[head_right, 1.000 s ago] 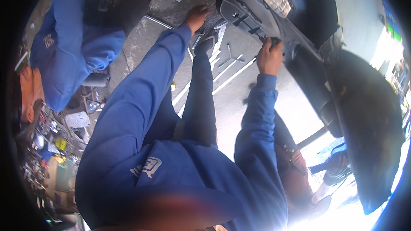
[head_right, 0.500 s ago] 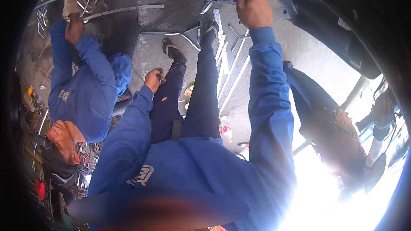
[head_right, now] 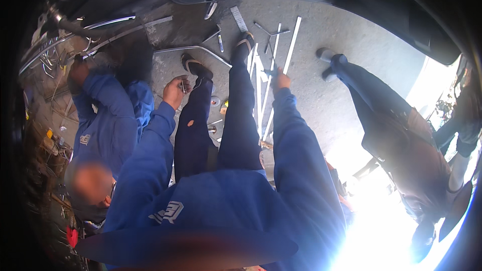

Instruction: The person retrieves a bolt and a screwdriver from a shelf, then walks to a motorcycle. They use the screwdriver to tighten a bolt on the motorcycle's undercarriage and then fit a black plastic cover over the area.

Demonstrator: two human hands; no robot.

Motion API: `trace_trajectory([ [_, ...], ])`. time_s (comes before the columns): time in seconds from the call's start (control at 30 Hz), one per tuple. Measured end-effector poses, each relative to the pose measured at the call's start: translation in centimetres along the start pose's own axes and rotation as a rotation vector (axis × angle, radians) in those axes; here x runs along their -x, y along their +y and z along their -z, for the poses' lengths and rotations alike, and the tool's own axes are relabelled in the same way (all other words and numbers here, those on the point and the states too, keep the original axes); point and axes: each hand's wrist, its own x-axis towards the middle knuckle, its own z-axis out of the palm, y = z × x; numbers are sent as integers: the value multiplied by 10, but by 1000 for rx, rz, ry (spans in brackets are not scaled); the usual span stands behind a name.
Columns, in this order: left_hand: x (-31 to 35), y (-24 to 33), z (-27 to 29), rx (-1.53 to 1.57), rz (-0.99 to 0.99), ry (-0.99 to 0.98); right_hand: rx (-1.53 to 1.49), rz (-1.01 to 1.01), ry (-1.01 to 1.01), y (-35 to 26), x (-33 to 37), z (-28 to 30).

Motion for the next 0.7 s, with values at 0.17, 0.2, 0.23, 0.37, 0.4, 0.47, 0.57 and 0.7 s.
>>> trace_trajectory([
  [0.17, -88, -23, -41, -18, -28, -170, -291, -305, 119, 81, -106, -7],
  [0.2, -120, -30, -54, -34, -47, -206, -278, -246, 25, 78, -125, -12],
  [0.23, -155, -36, -68, -44, 19, -199, -267, -174, -62, 66, -149, -26],
  [0.37, -300, -64, -134, -296, 83, -138, -98, 319, -126, 20, -236, -82],
  [0.4, -332, -69, -151, -327, 49, -183, -115, 399, -109, 9, -256, -99],
  [0.47, -383, -75, -179, -372, 38, -266, -165, 544, -154, -6, -288, -128],
  [0.57, -441, -73, -212, -270, 104, -444, -108, 615, -148, -25, -325, -142],
  [0.7, -487, -76, -244, -264, 99, -593, 135, 673, 64, -38, -355, -135],
])
